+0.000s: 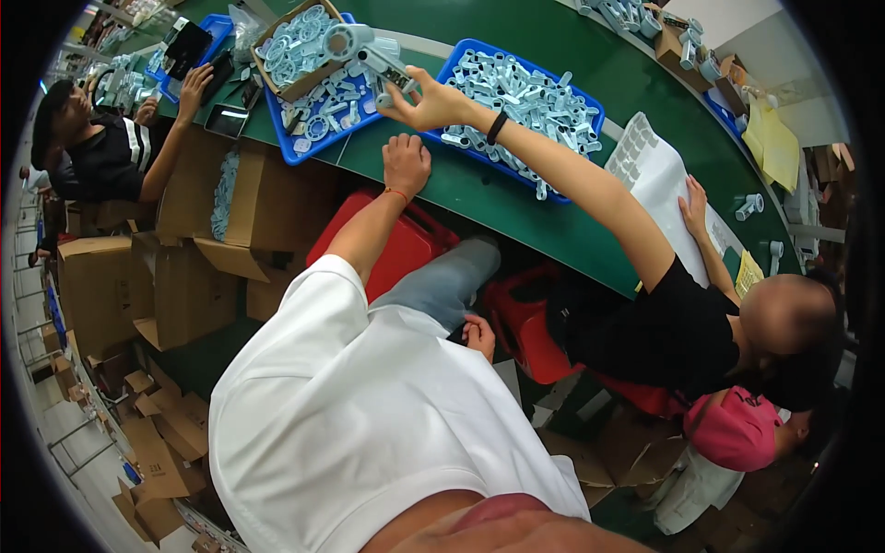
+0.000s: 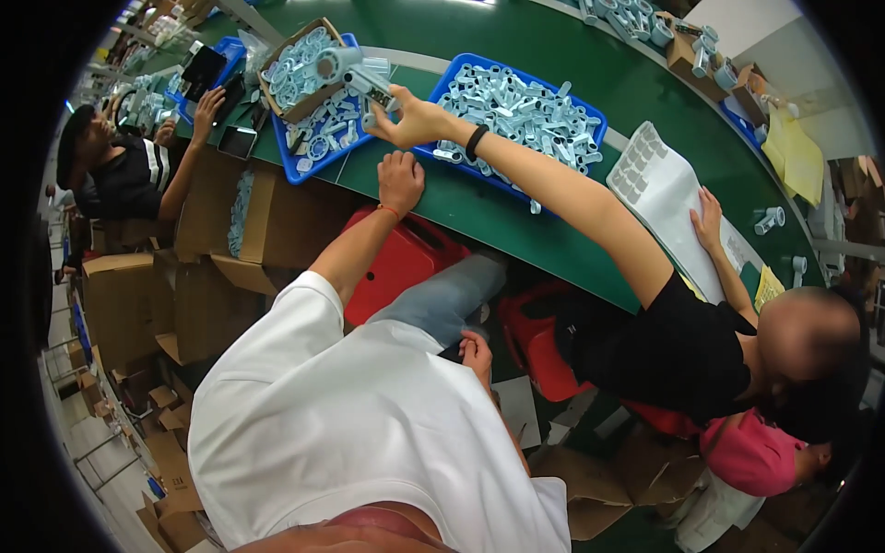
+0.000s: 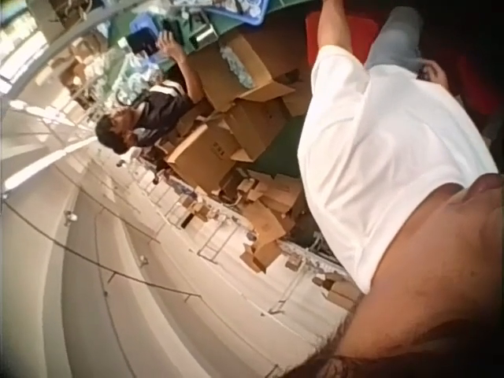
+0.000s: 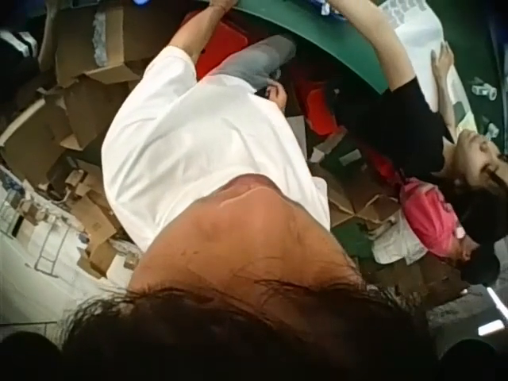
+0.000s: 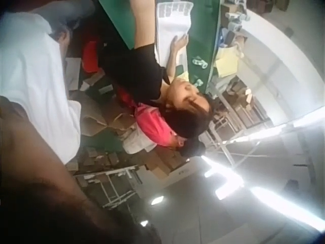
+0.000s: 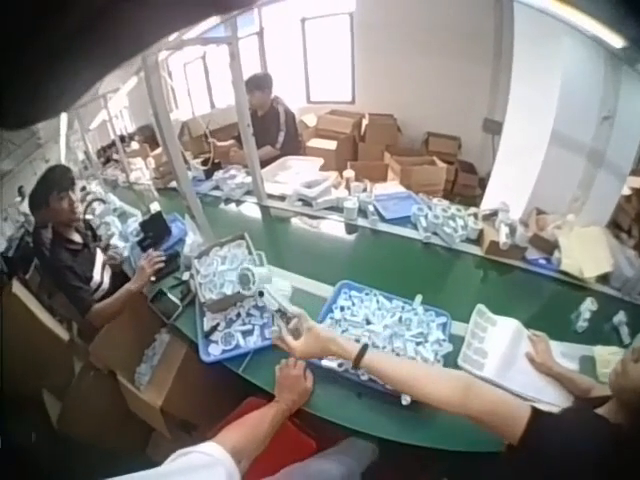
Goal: Assemble small handheld portable fans at a factory workstation.
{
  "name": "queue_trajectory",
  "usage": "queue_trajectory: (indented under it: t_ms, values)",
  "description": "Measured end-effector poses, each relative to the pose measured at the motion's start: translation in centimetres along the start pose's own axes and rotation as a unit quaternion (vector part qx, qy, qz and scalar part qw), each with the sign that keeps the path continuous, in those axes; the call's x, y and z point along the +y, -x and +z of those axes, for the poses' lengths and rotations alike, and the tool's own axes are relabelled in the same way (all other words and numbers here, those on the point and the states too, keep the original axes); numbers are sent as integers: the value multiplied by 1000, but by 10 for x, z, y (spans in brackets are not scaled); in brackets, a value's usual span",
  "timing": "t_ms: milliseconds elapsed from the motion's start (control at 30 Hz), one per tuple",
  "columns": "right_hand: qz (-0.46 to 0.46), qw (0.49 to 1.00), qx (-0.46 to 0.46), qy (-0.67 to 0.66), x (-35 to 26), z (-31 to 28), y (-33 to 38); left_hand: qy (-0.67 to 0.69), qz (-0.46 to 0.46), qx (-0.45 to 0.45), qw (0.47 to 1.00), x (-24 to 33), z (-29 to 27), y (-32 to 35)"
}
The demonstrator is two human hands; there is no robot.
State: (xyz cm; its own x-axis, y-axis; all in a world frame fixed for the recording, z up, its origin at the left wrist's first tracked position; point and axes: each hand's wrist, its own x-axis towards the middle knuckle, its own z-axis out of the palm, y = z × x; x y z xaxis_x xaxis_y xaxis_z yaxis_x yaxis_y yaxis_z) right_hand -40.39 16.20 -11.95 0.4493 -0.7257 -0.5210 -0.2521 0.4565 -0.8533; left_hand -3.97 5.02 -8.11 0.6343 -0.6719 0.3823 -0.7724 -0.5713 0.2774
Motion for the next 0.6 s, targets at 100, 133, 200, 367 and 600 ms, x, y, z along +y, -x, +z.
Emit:
queue_trajectory:
  t_ms: [100, 133, 200, 367, 600]
  values:
    - [1, 998, 59, -30, -19, 3, -8, 16, 13, 12, 1000, 5, 6, 0]
    - [3, 997, 73, -40, -21, 9, -9, 36, 38, 19, 998, 11, 12, -2]
    - [9, 997, 56, -51, -14, 11, -16, 29, 46, 8, 998, 10, 13, -3]
    - [-18, 999, 21, 45, -5, 8, -44, 17, 30, 4, 999, -2, 0, 0]
    - [-152, 973, 16, 172, -7, 49, -123, 27, 41, 8, 999, -15, 3, 2]
